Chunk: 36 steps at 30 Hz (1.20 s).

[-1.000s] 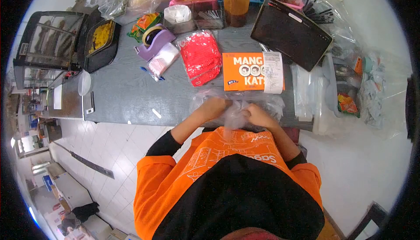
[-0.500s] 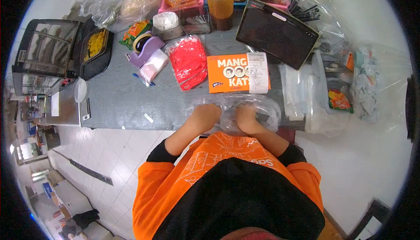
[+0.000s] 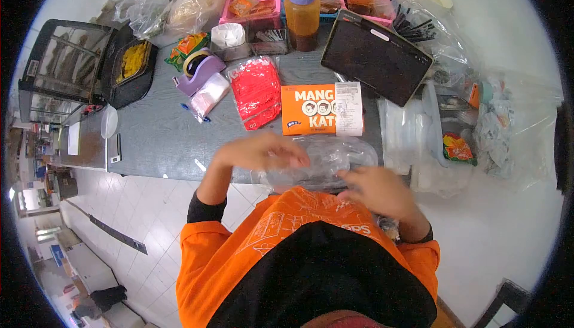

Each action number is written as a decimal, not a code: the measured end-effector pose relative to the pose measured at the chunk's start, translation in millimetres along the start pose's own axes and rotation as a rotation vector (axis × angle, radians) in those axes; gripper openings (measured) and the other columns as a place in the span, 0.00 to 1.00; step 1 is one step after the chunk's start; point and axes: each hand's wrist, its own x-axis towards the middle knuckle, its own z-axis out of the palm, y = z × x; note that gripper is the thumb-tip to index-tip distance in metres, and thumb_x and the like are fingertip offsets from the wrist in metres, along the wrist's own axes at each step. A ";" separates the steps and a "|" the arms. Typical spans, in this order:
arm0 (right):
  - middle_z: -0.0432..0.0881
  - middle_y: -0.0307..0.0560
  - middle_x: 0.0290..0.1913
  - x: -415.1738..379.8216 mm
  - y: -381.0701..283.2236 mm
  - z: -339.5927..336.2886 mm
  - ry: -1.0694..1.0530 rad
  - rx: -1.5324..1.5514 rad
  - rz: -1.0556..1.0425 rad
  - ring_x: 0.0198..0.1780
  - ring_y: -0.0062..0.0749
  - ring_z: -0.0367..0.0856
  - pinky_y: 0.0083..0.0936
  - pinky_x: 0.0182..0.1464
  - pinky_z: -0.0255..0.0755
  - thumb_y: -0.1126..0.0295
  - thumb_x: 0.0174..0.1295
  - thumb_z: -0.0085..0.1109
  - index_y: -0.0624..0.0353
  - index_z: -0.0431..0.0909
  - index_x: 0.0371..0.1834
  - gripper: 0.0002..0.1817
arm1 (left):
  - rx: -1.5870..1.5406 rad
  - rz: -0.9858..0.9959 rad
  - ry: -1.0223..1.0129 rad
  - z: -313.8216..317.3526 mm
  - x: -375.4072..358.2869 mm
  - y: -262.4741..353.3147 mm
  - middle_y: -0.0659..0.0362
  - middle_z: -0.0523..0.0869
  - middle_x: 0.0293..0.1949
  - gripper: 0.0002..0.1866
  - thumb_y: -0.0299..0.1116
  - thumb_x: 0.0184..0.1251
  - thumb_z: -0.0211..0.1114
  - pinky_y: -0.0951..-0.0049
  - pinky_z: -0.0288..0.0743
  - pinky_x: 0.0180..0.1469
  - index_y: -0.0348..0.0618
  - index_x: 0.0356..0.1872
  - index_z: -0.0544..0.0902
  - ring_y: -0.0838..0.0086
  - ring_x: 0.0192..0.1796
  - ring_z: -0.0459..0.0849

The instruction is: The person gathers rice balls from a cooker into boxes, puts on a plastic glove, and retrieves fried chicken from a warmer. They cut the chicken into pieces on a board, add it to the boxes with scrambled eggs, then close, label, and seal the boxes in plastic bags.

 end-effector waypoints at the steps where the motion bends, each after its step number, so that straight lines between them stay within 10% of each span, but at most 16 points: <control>1: 0.74 0.58 0.42 0.9 5.7 -25.1 -0.049 0.232 0.163 0.39 0.37 0.74 0.27 0.40 0.67 0.58 0.55 0.50 0.60 0.65 0.52 0.24 | -0.108 -0.006 0.253 -9.8 -2.0 -5.6 0.53 0.76 0.42 0.20 0.39 0.59 0.54 0.71 0.66 0.48 0.36 0.48 0.69 0.70 0.45 0.74; 2: 0.75 0.55 0.41 5.4 15.6 -40.1 -0.100 0.464 0.328 0.36 0.29 0.74 0.23 0.37 0.67 0.60 0.56 0.49 0.60 0.66 0.52 0.22 | -0.216 -0.013 0.508 -17.0 -0.9 -15.0 0.54 0.75 0.44 0.22 0.39 0.58 0.55 0.72 0.66 0.49 0.38 0.51 0.66 0.72 0.46 0.74; 4: 0.78 0.48 0.31 28.1 48.7 -22.2 0.627 0.617 0.275 0.30 0.27 0.74 0.27 0.34 0.67 0.57 0.56 0.50 0.63 0.66 0.50 0.24 | -0.093 0.043 1.060 -19.6 28.2 -48.3 0.55 0.74 0.44 0.25 0.40 0.57 0.56 0.75 0.66 0.49 0.38 0.53 0.62 0.71 0.45 0.75; 7: 0.72 0.49 0.46 84.7 109.6 29.9 0.426 1.048 0.413 0.49 0.26 0.70 0.22 0.50 0.63 0.51 0.58 0.44 0.68 0.61 0.52 0.30 | -0.528 -0.225 1.021 -16.3 59.6 -100.8 0.56 0.74 0.43 0.27 0.41 0.55 0.58 0.76 0.69 0.47 0.39 0.53 0.61 0.73 0.43 0.76; 11: 0.70 0.45 0.49 114.1 118.1 38.5 0.238 1.514 0.380 0.52 0.27 0.68 0.22 0.53 0.61 0.55 0.58 0.45 0.65 0.60 0.54 0.27 | -0.858 0.006 0.849 -5.8 80.3 -117.3 0.55 0.74 0.44 0.27 0.40 0.53 0.59 0.75 0.71 0.45 0.39 0.51 0.61 0.72 0.43 0.76; 20: 0.65 0.46 0.54 79.4 66.9 -27.2 0.326 1.364 0.126 0.53 0.27 0.66 0.23 0.52 0.62 0.62 0.58 0.47 0.60 0.50 0.61 0.30 | -0.785 -0.015 0.957 6.5 10.2 -11.5 0.54 0.77 0.42 0.20 0.38 0.55 0.54 0.73 0.74 0.43 0.38 0.46 0.68 0.71 0.40 0.79; 27: 0.63 0.50 0.55 13.3 26.2 -27.6 -0.298 1.437 0.400 0.55 0.33 0.63 0.35 0.49 0.65 0.57 0.57 0.46 0.60 0.42 0.63 0.36 | -0.896 -0.330 0.756 65.6 -49.0 21.9 0.52 0.75 0.47 0.25 0.43 0.58 0.52 0.71 0.73 0.46 0.37 0.52 0.64 0.68 0.45 0.77; 31: 0.64 0.50 0.54 28.7 64.5 43.5 -0.323 1.460 0.378 0.53 0.32 0.65 0.34 0.49 0.65 0.57 0.58 0.43 0.60 0.41 0.63 0.34 | -0.842 -0.264 0.713 81.7 -17.7 -65.5 0.50 0.73 0.49 0.29 0.47 0.60 0.48 0.70 0.68 0.51 0.36 0.56 0.58 0.66 0.50 0.74; 36: 0.64 0.57 0.54 19.6 108.9 128.4 0.144 1.098 0.333 0.57 0.39 0.61 0.34 0.60 0.49 0.54 0.59 0.39 0.58 0.47 0.62 0.31 | -0.594 0.043 0.958 113.9 -2.3 -141.9 0.47 0.60 0.58 0.36 0.44 0.60 0.50 0.65 0.50 0.62 0.42 0.61 0.41 0.62 0.60 0.60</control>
